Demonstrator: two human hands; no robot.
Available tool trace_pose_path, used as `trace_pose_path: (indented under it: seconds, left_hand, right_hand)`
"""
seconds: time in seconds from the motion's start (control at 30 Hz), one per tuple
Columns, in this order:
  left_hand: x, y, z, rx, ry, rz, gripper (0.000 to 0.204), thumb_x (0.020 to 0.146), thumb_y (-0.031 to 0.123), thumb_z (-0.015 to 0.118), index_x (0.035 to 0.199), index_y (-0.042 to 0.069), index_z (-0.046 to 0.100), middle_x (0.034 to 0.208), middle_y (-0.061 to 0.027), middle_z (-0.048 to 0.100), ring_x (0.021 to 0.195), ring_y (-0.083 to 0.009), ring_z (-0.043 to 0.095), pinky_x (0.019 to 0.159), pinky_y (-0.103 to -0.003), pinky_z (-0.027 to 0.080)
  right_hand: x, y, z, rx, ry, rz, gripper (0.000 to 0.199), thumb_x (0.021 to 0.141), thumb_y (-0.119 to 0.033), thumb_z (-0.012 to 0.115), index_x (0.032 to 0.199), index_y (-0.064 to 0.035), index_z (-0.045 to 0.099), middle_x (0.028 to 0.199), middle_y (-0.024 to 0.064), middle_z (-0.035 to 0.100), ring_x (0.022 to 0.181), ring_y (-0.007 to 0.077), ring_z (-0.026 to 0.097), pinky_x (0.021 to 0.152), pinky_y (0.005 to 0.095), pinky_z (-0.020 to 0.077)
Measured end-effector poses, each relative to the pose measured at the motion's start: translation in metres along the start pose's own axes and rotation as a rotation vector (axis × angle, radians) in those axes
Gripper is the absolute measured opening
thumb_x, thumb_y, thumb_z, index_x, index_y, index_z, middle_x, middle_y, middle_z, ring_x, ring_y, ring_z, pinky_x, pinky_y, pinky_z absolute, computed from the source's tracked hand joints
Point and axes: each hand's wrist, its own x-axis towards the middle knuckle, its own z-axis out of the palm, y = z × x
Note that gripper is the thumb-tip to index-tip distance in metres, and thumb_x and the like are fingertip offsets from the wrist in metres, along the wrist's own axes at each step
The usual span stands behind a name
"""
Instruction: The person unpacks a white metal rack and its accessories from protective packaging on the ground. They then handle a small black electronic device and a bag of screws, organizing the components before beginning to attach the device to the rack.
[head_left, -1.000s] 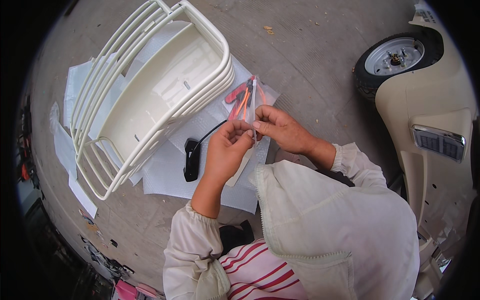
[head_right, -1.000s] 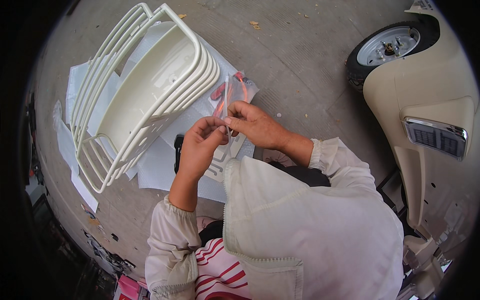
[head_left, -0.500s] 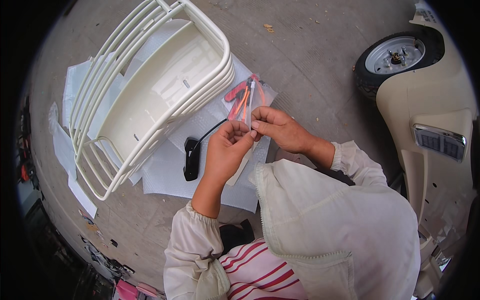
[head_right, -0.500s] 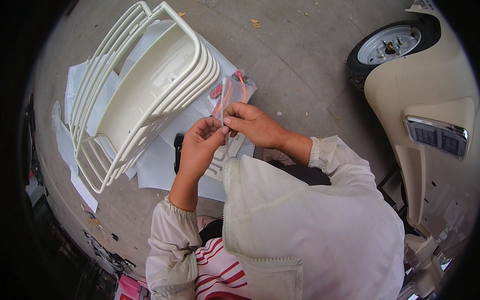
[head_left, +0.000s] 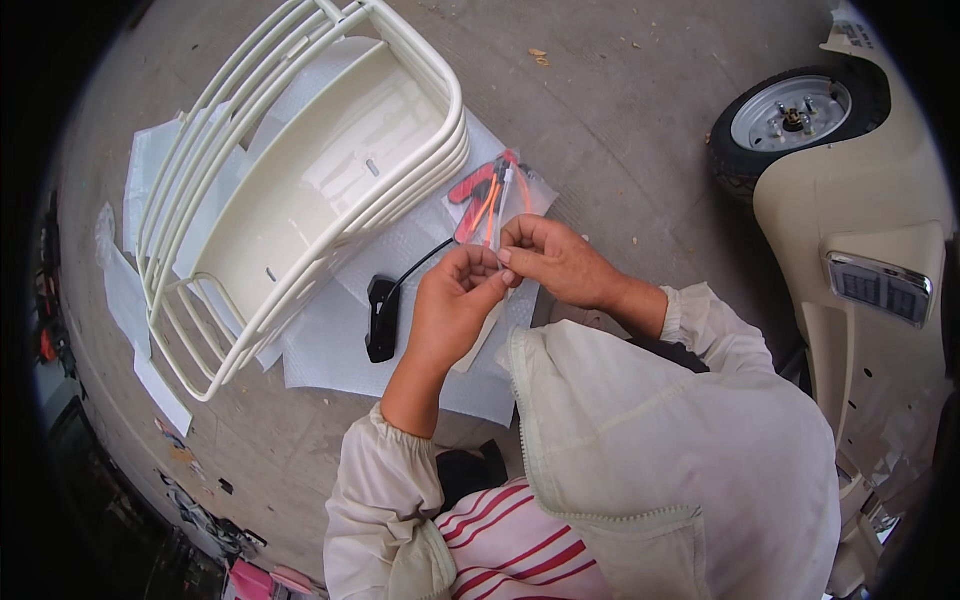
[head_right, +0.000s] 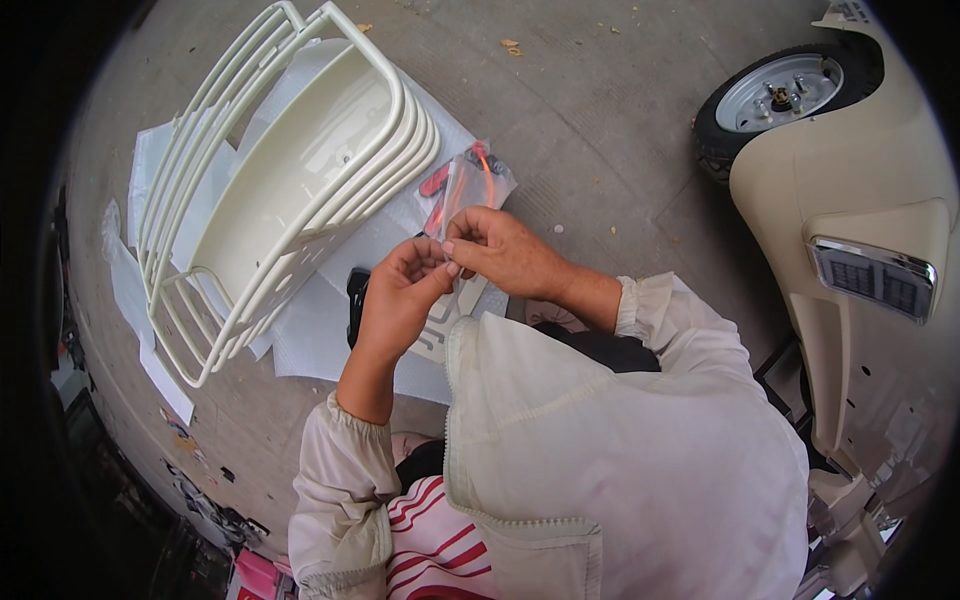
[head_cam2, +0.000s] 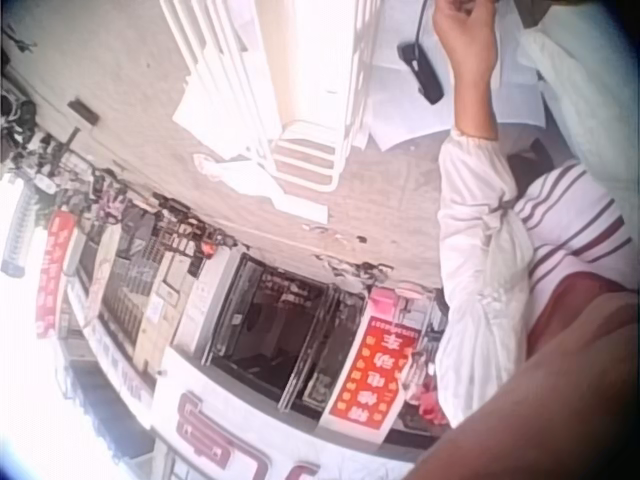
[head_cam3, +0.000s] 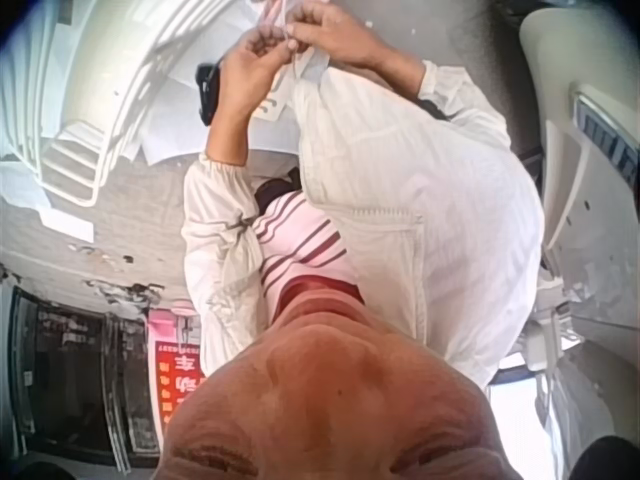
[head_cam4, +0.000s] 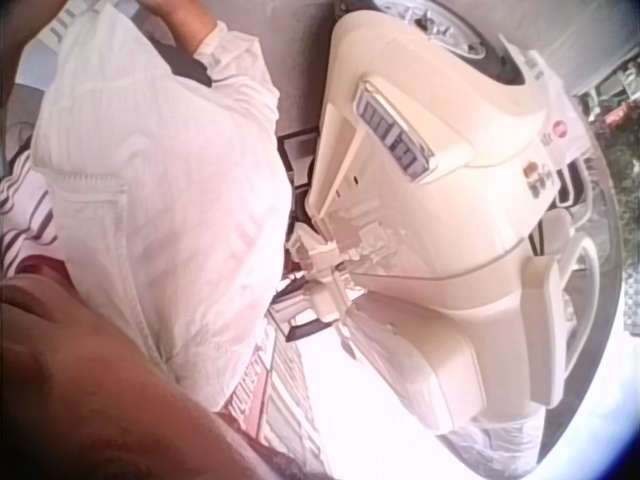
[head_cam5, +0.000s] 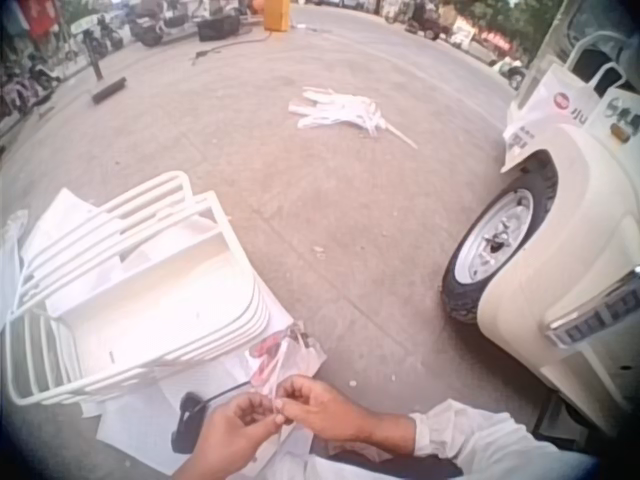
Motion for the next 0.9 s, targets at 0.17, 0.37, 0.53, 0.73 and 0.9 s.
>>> trace_pose_path:
  seconds: [0.17,0.37,0.53,0.73,0.9]
  left_hand:
    - [0.000,-0.004,0.000,-0.001,-0.005,-0.009,0.014,0.088,0.003,0.066,0.100,-0.003,0.060,0.089,-0.0079,0.069,0.083,-0.0116,0.065,0.076,-0.025,0.053]
    - [0.000,-0.009,0.000,-0.030,-0.013,0.003,0.017,0.091,0.007,0.063,0.105,-0.003,0.061,0.087,-0.0054,0.067,0.078,-0.0101,0.061,0.073,-0.024,0.050]
    - [0.000,-0.009,0.000,-0.033,0.017,-0.032,0.016,0.092,0.007,0.062,0.104,-0.003,0.062,0.087,-0.0052,0.067,0.078,-0.0111,0.062,0.074,-0.025,0.052]
    - [0.004,-0.011,0.001,0.001,0.038,-0.042,0.011,0.092,0.008,0.061,0.098,-0.001,0.061,0.083,-0.0035,0.065,0.074,-0.0093,0.061,0.071,-0.024,0.050]
    - [0.006,-0.021,0.000,0.119,0.038,0.008,0.007,0.087,0.005,0.060,0.085,0.002,0.055,0.072,0.0009,0.057,0.062,-0.0061,0.052,0.058,-0.023,0.044]
  right_hand:
    - [0.001,-0.002,0.000,-0.033,0.008,0.059,0.010,0.091,-0.011,0.059,0.094,-0.0024,0.056,0.085,-0.0005,0.057,0.075,0.0065,0.054,0.071,0.0234,0.0483]
    - [0.002,-0.002,0.002,-0.058,0.066,0.034,0.012,0.087,-0.010,0.062,0.089,0.0003,0.056,0.080,0.0025,0.059,0.072,0.0077,0.057,0.066,0.0246,0.0504]
    - [0.002,0.001,-0.002,-0.077,0.051,0.049,0.012,0.088,-0.010,0.063,0.091,-0.0009,0.056,0.084,0.0011,0.058,0.076,0.0070,0.057,0.069,0.0242,0.0505]
    - [0.000,0.001,0.002,-0.074,0.084,0.016,0.017,0.084,-0.008,0.065,0.095,0.0006,0.054,0.085,0.0038,0.060,0.076,0.0086,0.058,0.068,0.0246,0.0510]
    - [-0.001,0.011,-0.006,-0.090,0.030,0.058,0.018,0.083,-0.007,0.065,0.094,-0.0001,0.052,0.085,0.0039,0.061,0.078,0.0087,0.059,0.067,0.0248,0.0505]
